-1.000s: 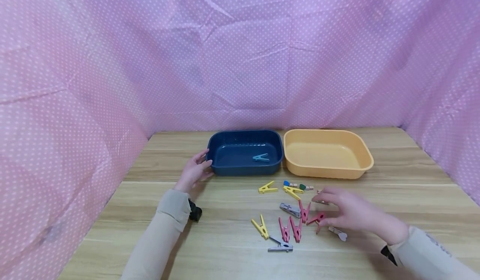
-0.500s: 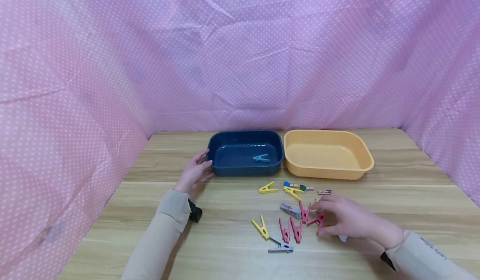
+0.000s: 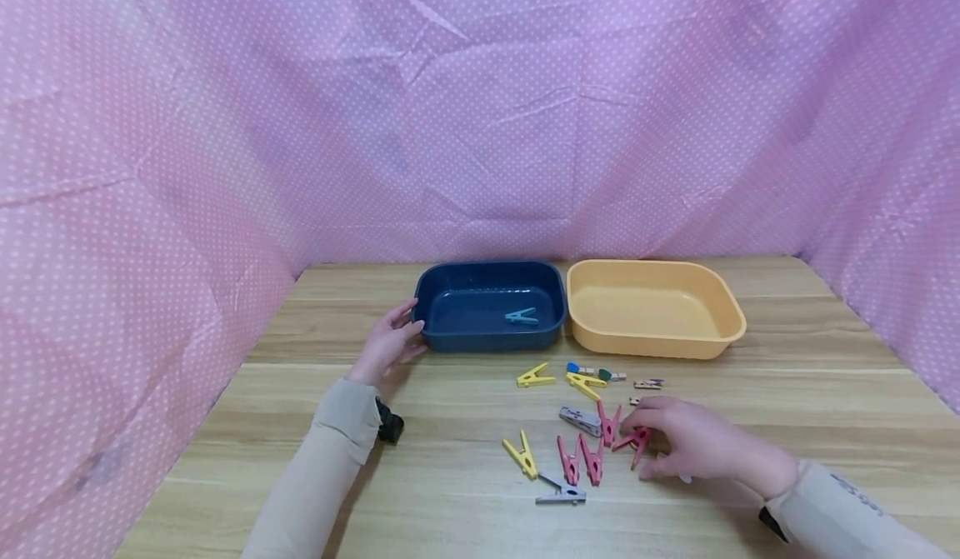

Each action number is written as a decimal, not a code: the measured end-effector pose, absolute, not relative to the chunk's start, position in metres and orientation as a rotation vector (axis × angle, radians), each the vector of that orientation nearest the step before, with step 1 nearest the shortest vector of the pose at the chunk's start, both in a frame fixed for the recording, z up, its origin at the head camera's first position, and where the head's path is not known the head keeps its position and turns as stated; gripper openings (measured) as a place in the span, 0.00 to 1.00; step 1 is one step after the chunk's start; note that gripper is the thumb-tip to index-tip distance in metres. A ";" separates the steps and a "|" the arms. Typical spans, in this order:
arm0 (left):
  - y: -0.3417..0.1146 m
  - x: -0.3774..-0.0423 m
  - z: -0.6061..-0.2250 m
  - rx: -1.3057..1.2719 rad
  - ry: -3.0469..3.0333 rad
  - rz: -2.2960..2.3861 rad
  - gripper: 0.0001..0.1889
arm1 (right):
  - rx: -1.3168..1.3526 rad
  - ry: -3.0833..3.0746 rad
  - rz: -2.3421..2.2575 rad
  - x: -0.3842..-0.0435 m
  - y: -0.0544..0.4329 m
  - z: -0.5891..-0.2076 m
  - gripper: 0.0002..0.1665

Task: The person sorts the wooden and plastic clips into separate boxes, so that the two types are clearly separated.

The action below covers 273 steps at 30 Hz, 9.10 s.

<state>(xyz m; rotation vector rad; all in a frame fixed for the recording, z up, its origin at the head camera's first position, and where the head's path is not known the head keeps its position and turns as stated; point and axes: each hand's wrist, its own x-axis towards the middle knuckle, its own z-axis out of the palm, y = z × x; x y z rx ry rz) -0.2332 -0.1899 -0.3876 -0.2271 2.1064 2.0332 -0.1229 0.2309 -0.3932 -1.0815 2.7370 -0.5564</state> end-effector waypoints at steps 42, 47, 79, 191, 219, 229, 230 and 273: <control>-0.191 -0.234 -0.389 -0.233 2.132 2.001 0.29 | -1.244 2.718 -0.539 -0.135 0.232 -0.390 0.11; -0.191 -0.234 -0.389 -0.233 2.109 2.027 0.29 | -1.253 2.720 -0.545 -0.136 0.232 -0.389 0.11; -0.192 -0.234 -0.392 -0.235 2.108 2.020 0.29 | -1.258 2.769 -0.535 -0.153 0.202 -0.357 0.09; -0.192 -0.233 -0.393 -0.233 2.046 2.086 0.29 | -1.038 3.036 -0.659 -0.226 0.137 -0.304 0.17; -0.192 -0.233 -0.391 -0.220 2.072 2.049 0.29 | -1.124 3.009 -0.763 -0.187 0.169 -0.313 0.17; -0.191 -0.234 -0.387 -0.211 2.070 2.064 0.30 | -1.092 2.950 -0.756 -0.172 0.171 -0.333 0.18; -0.191 -0.234 -0.388 -0.212 2.069 2.062 0.30 | -1.086 2.939 -0.750 -0.171 0.171 -0.335 0.19; -0.191 -0.233 -0.392 -0.209 2.043 2.105 0.29 | -0.944 2.607 -0.485 -0.155 0.155 -0.377 0.22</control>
